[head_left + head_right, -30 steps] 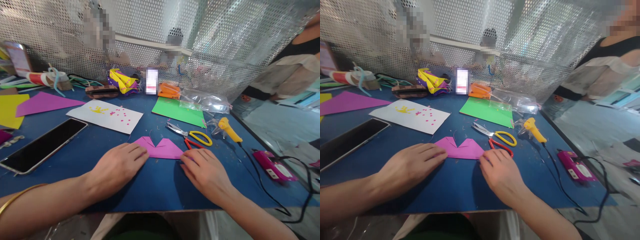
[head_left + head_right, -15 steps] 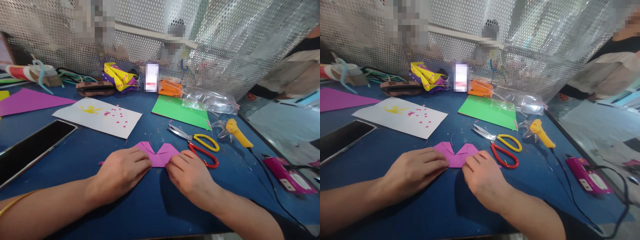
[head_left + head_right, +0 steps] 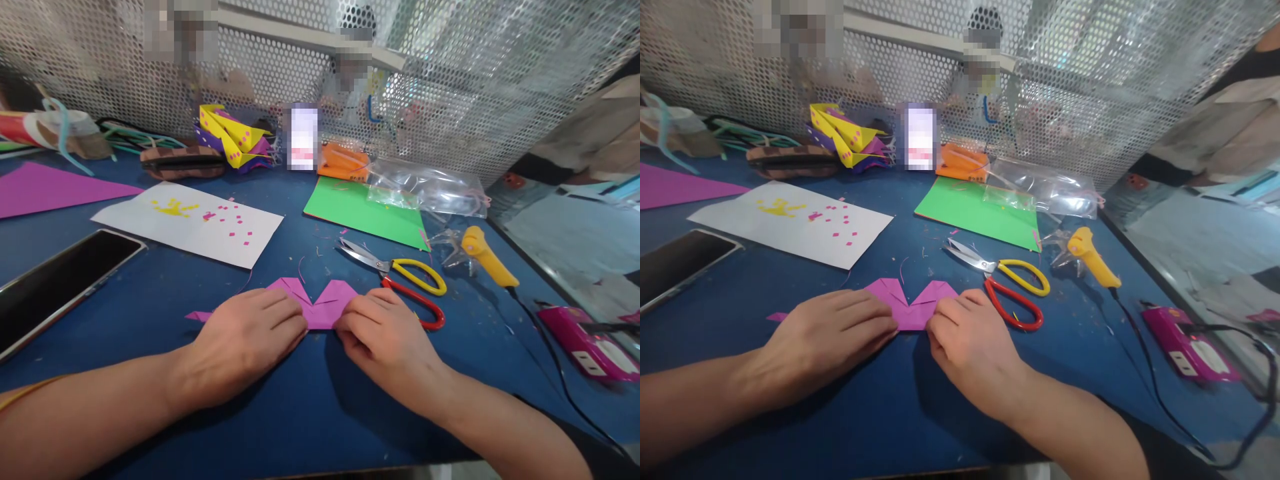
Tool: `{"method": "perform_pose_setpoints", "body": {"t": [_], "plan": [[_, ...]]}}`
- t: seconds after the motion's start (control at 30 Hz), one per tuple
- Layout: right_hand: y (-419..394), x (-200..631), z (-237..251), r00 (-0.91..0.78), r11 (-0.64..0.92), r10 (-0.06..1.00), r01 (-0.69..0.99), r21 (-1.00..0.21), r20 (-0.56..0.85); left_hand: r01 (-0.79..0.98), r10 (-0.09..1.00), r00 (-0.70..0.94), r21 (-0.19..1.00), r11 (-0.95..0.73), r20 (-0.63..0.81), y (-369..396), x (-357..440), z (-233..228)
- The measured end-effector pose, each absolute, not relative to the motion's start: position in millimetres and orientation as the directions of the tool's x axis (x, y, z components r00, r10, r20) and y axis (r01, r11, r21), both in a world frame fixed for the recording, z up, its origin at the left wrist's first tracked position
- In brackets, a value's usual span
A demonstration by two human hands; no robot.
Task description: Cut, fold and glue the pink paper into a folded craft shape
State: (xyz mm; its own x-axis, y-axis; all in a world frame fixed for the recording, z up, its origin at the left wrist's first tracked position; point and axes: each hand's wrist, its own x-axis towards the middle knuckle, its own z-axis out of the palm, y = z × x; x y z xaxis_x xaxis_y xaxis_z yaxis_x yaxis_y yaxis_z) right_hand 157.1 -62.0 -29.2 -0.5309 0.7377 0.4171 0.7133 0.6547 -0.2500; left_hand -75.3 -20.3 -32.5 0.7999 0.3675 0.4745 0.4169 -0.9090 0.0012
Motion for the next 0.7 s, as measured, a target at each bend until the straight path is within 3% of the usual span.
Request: {"method": "perform_pose_setpoints", "body": {"t": [0.13,0.3,0.6,0.7], "plan": [[-64.4,154.9,-32.4,-0.496,0.616,0.776,0.729,-0.298,0.390,0.410,0.335,0.836,-0.089,-0.908,0.434,-26.1,-76.0,-32.9],[-65.3,152.0,-36.2,-0.502,0.629,0.766,0.713,-0.309,0.401,0.416,0.346,0.817,-0.058,-0.907,0.461,-26.8,-74.8,-33.0],[-64.7,151.5,-30.6,-0.441,0.540,0.840,0.728,-0.422,0.316,0.439,0.502,0.729,0.245,-0.864,0.465,-24.1,-73.5,-30.2],[-62.1,149.0,-30.9,-0.424,0.503,0.863,0.761,-0.410,0.274,0.435,0.532,0.725,0.308,-0.846,0.438,-23.4,-71.9,-28.2]]}}
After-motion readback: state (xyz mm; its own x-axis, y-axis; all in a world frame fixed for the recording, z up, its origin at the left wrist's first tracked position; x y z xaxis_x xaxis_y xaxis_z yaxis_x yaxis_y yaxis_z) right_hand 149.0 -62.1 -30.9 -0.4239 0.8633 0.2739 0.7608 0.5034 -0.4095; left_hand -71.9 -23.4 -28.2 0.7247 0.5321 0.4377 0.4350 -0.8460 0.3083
